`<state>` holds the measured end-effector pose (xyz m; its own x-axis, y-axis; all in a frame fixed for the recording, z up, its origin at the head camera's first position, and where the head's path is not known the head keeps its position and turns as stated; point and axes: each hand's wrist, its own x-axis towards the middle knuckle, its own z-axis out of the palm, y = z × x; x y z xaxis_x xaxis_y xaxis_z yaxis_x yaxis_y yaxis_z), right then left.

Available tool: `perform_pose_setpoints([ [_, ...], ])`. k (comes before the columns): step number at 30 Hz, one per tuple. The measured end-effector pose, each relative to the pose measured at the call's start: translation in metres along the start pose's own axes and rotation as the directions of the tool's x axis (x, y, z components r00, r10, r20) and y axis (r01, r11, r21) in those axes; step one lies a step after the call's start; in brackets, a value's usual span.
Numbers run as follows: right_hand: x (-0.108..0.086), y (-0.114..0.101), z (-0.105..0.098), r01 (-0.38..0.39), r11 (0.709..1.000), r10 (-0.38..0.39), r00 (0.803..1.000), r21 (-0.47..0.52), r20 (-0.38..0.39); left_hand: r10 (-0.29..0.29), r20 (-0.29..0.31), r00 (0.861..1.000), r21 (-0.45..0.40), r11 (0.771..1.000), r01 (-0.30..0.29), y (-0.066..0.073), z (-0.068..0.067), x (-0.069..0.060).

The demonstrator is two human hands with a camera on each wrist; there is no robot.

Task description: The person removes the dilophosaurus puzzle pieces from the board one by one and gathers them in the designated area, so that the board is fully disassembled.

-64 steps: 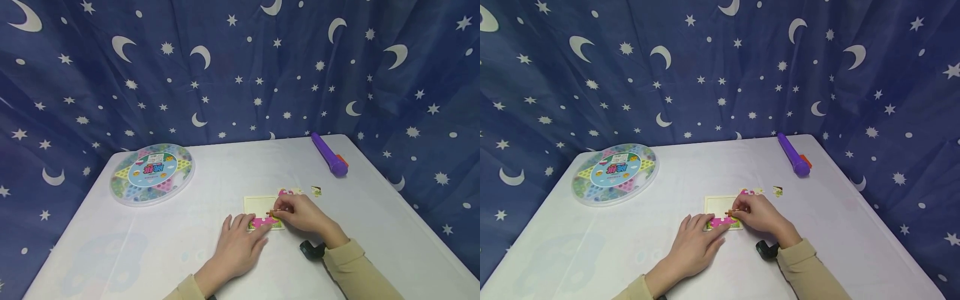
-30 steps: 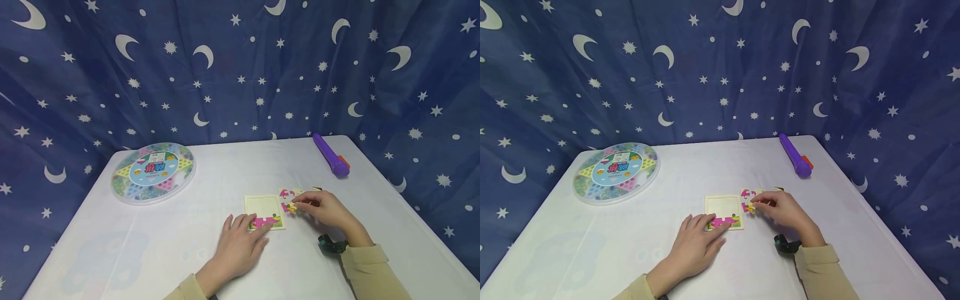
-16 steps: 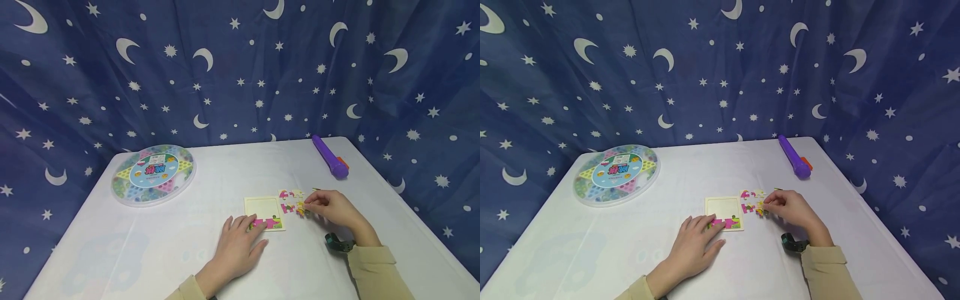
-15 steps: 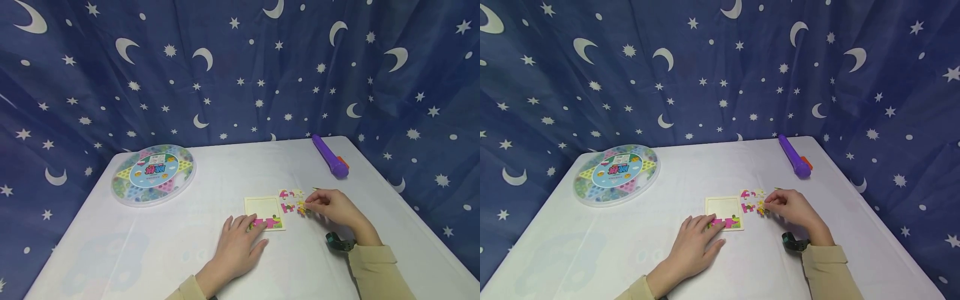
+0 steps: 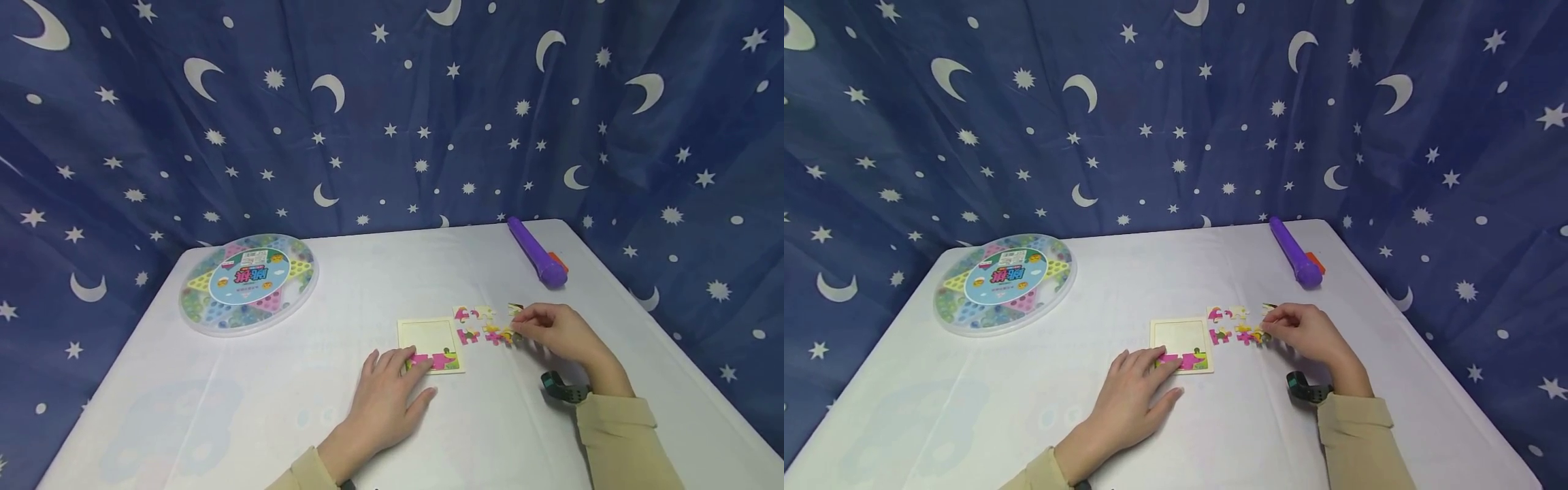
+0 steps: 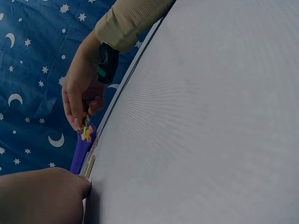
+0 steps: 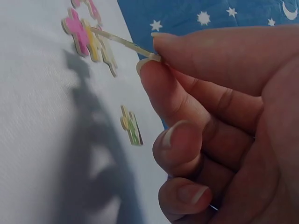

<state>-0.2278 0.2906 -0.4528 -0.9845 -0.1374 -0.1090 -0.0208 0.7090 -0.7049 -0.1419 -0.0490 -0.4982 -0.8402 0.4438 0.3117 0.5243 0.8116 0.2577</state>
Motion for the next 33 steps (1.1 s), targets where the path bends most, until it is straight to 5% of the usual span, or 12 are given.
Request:
perform_pose_setpoints([
  [10,0.000,0.014,-0.002,-0.071,0.996,0.072,0.997,-0.053,0.011,-0.004,-0.007,1.000,-0.023,1.000,0.004,0.000,0.001,-0.001],
  [33,0.004,0.015,0.003,-0.060,0.989,0.048,0.995,-0.136,-0.084,0.033,-0.081,0.996,-0.041,0.999,-0.036,-0.001,0.002,0.001],
])
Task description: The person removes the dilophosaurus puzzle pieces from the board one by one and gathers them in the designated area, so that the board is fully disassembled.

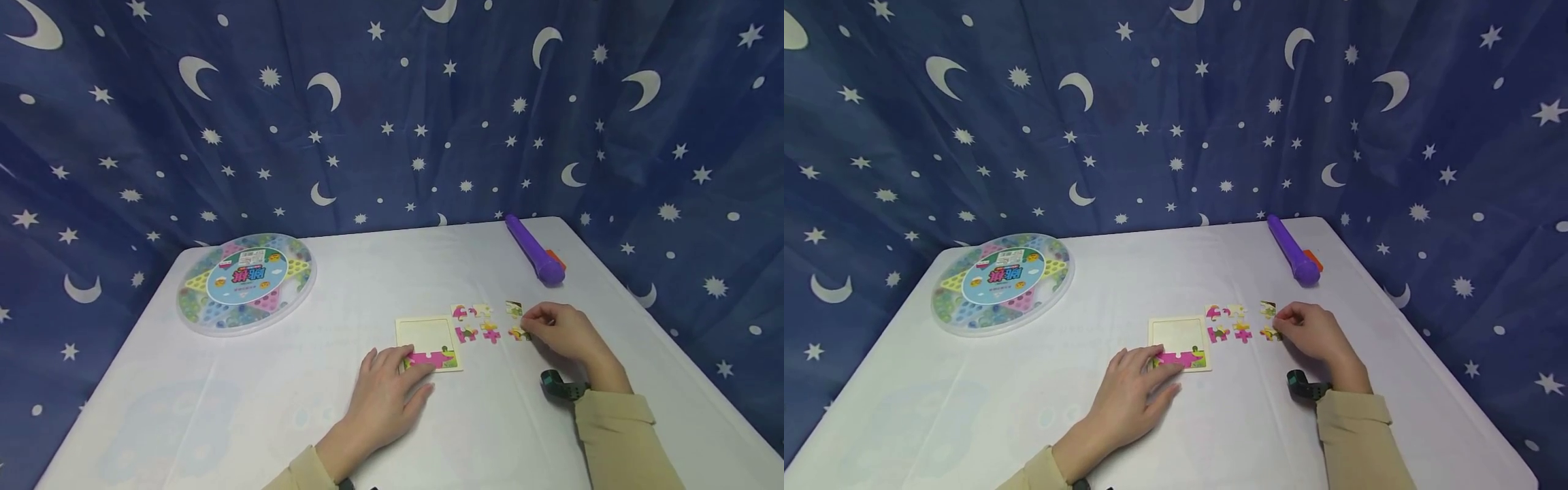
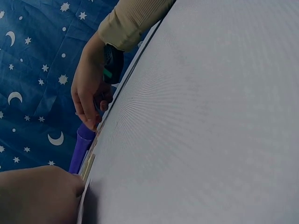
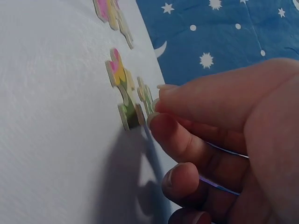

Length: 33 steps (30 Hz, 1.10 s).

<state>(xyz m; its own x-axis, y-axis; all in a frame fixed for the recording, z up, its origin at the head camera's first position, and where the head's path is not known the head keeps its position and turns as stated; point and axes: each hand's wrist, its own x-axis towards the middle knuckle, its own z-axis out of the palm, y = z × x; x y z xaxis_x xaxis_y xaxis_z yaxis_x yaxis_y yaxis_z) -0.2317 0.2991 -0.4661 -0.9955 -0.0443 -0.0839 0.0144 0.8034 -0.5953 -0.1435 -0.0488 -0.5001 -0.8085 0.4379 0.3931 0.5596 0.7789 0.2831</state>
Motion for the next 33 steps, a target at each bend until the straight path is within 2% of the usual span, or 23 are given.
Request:
perform_pose_setpoints([
  [3,0.003,-0.005,0.001,0.009,1.000,-0.009,1.000,0.004,-0.006,-0.004,-0.003,1.000,0.001,1.000,0.004,0.000,-0.001,0.002],
  [8,0.000,-0.017,0.008,0.076,0.997,-0.075,0.997,0.023,-0.023,-0.007,0.010,1.000,0.000,1.000,0.007,0.000,-0.002,0.002],
  [12,0.000,-0.035,0.021,0.134,0.990,-0.133,0.991,0.034,-0.022,-0.004,0.007,1.000,0.005,1.000,0.004,0.001,-0.002,0.001],
  [15,0.001,-0.054,0.033,0.207,0.977,-0.207,0.978,0.042,-0.011,-0.001,0.005,1.000,0.011,1.000,0.001,0.001,-0.002,0.001],
  [17,0.002,-0.067,0.041,0.272,0.960,-0.273,0.962,0.063,0.016,0.003,0.003,1.000,0.014,1.000,-0.003,0.000,-0.002,0.000],
  [18,0.002,-0.074,0.045,0.314,0.947,-0.317,0.948,0.072,0.034,0.004,0.000,1.000,0.009,1.000,-0.004,-0.001,-0.003,0.000],
  [21,0.003,-0.093,0.055,0.437,0.895,-0.445,0.889,0.095,0.109,-0.008,-0.036,0.999,-0.015,1.000,0.008,-0.006,-0.005,-0.001],
  [23,0.003,-0.103,0.060,0.491,0.865,-0.502,0.848,0.107,0.167,-0.027,-0.077,0.997,-0.040,0.999,0.024,-0.010,-0.006,-0.001],
  [25,0.004,-0.111,0.064,0.522,0.845,-0.534,0.817,0.115,0.219,-0.056,-0.116,0.992,-0.056,0.997,0.050,-0.015,-0.007,0.000],
  [29,0.005,-0.121,0.072,0.502,0.858,-0.511,0.811,0.109,0.286,-0.107,-0.147,0.983,-0.049,0.994,0.101,-0.024,-0.008,0.002],
  [33,0.005,-0.127,0.079,0.464,0.882,-0.465,0.824,0.087,0.324,-0.129,-0.127,0.984,-0.031,0.992,0.126,-0.030,-0.009,0.001],
])
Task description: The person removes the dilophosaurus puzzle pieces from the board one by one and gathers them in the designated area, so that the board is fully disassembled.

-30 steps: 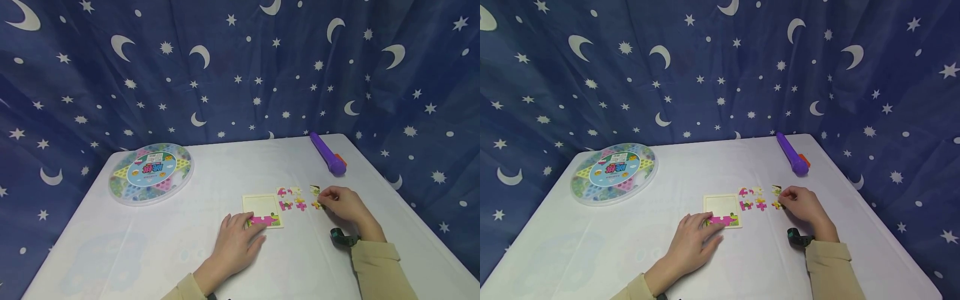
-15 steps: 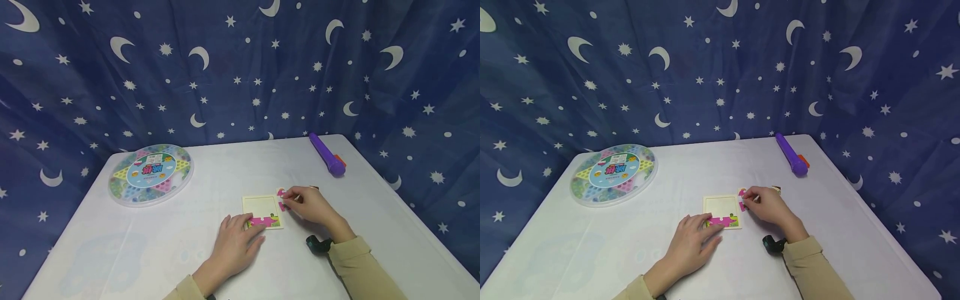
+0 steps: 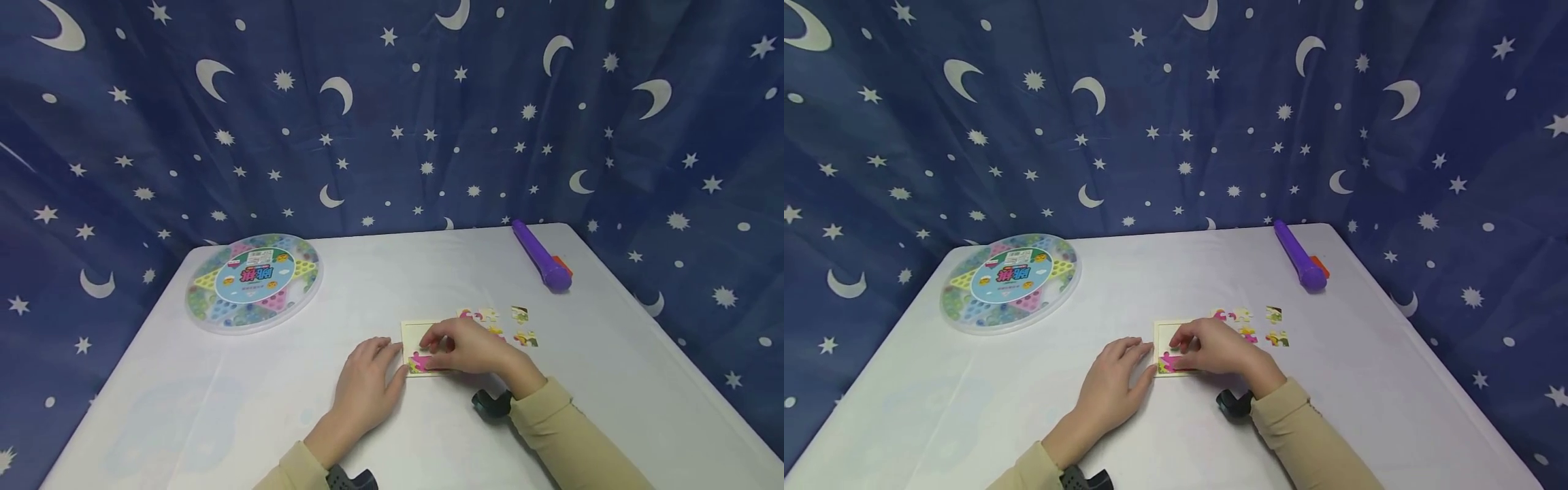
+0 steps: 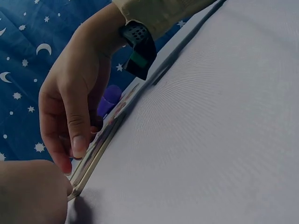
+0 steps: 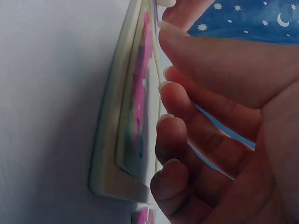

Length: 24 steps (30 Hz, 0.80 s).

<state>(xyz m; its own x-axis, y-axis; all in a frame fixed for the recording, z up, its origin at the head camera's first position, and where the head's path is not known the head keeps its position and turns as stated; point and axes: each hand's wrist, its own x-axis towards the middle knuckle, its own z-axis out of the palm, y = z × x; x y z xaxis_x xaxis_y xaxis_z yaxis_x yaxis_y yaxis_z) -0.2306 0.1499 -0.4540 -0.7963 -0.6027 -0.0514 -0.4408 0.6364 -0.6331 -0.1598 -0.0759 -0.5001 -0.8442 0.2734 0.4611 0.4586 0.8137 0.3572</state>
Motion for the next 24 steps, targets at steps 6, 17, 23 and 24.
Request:
perform_pose_setpoints([
  [6,0.0002,0.0015,0.0055,0.006,1.000,-0.006,1.000,-0.014,0.009,0.013,0.045,0.999,0.010,1.000,-0.013,-0.0016,0.0002,0.0007],
  [17,-0.0010,0.0023,0.0108,0.029,0.999,-0.029,0.999,-0.023,0.021,0.016,0.051,0.999,0.016,1.000,-0.016,-0.0026,0.0000,-0.0001],
  [23,0.0001,0.0001,0.0110,0.049,0.998,-0.049,0.999,-0.030,0.023,0.012,0.048,0.999,0.020,1.000,-0.013,-0.0021,-0.0003,0.0001],
  [24,0.0002,-0.0007,0.0108,0.048,0.998,-0.048,0.999,-0.032,0.022,0.012,0.048,0.999,0.021,1.000,-0.013,-0.0021,-0.0004,0.0003],
])
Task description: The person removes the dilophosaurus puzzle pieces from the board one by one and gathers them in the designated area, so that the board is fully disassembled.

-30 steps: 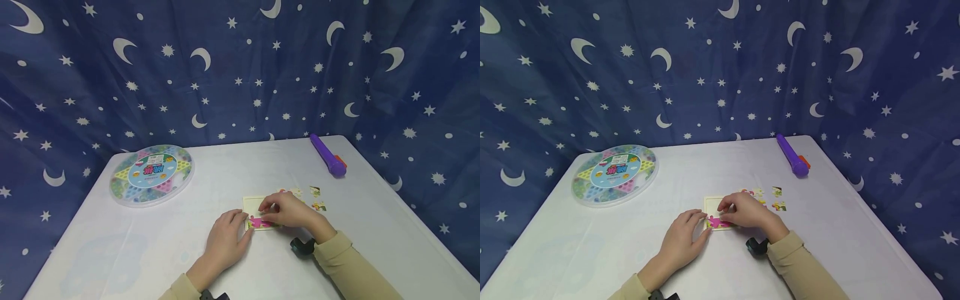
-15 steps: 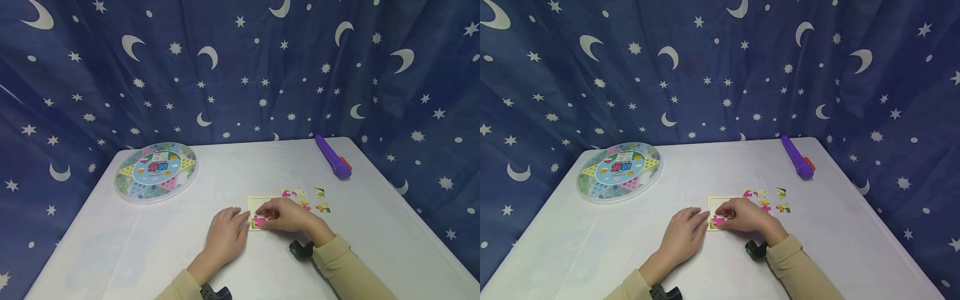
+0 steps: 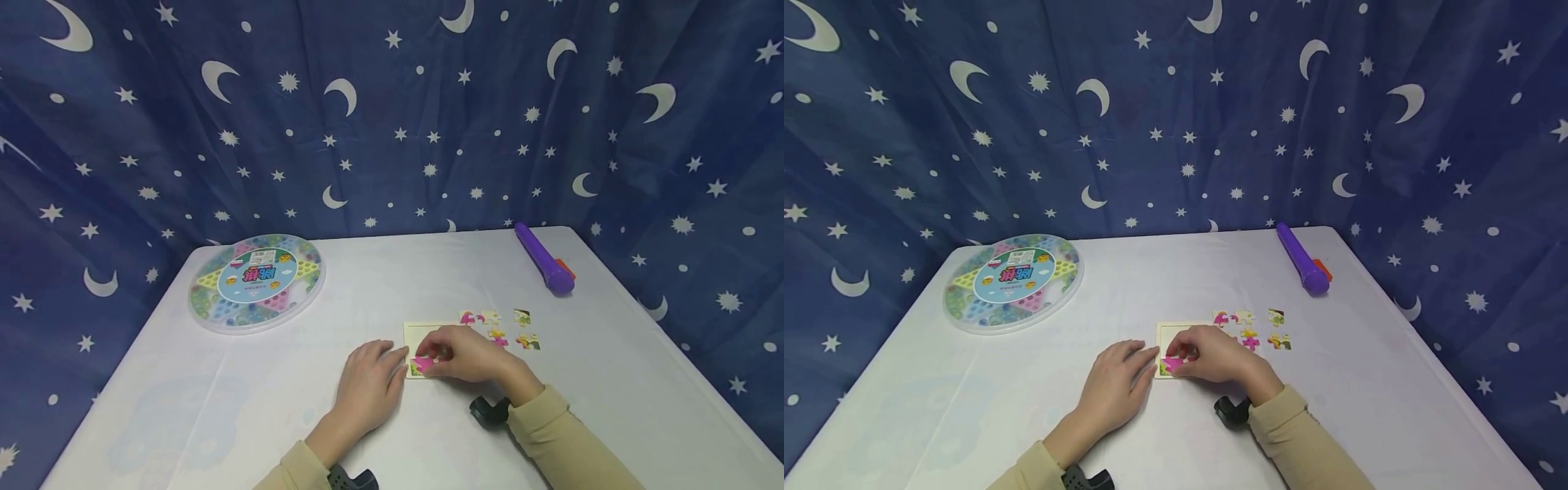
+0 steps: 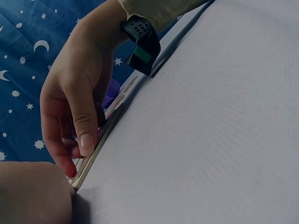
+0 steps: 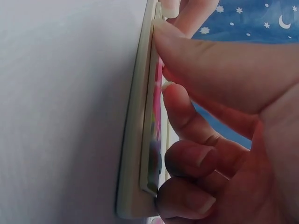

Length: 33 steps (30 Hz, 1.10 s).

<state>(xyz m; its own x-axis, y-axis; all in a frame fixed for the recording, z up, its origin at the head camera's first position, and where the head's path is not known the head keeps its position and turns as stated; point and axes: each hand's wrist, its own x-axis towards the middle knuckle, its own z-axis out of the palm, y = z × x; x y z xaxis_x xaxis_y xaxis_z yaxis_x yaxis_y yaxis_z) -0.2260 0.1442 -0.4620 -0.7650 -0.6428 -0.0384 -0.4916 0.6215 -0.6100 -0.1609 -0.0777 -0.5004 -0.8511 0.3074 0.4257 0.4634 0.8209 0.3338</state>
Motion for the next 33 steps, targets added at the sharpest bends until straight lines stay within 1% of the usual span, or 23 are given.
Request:
perform_pose_setpoints([
  [6,0.0007,-0.0018,0.0003,-0.020,1.000,0.020,1.000,-0.002,-0.006,-0.005,-0.009,1.000,-0.013,1.000,0.005,0.0004,0.0003,-0.0001],
  [12,0.0004,-0.0009,0.0023,-0.031,0.999,0.031,0.999,0.021,-0.014,-0.011,-0.017,1.000,-0.032,0.999,0.011,0.0018,-0.0005,-0.0009],
  [17,-0.0002,-0.0008,0.0037,-0.038,0.999,0.038,0.999,0.037,-0.019,-0.011,-0.023,1.000,-0.034,0.999,0.010,0.0016,-0.0003,-0.0009],
  [21,-0.0004,-0.0011,0.0044,-0.060,0.998,0.061,0.998,0.036,-0.015,-0.016,-0.018,1.000,-0.029,0.999,0.015,0.0015,0.0003,-0.0009],
  [27,-0.0007,-0.0012,0.0036,-0.045,0.999,0.046,0.999,0.018,-0.027,-0.008,-0.031,0.999,-0.037,0.999,0.007,0.0009,0.0002,-0.0002],
  [30,-0.0009,0.0000,0.0032,-0.042,0.999,0.043,0.999,0.027,-0.030,-0.005,-0.038,0.999,-0.039,0.999,0.003,0.0005,0.0004,-0.0001],
  [33,-0.0020,0.0008,0.0020,-0.039,0.998,0.040,0.999,0.047,-0.028,-0.005,-0.032,0.999,-0.041,0.999,0.004,0.0006,0.0008,-0.0001],
])
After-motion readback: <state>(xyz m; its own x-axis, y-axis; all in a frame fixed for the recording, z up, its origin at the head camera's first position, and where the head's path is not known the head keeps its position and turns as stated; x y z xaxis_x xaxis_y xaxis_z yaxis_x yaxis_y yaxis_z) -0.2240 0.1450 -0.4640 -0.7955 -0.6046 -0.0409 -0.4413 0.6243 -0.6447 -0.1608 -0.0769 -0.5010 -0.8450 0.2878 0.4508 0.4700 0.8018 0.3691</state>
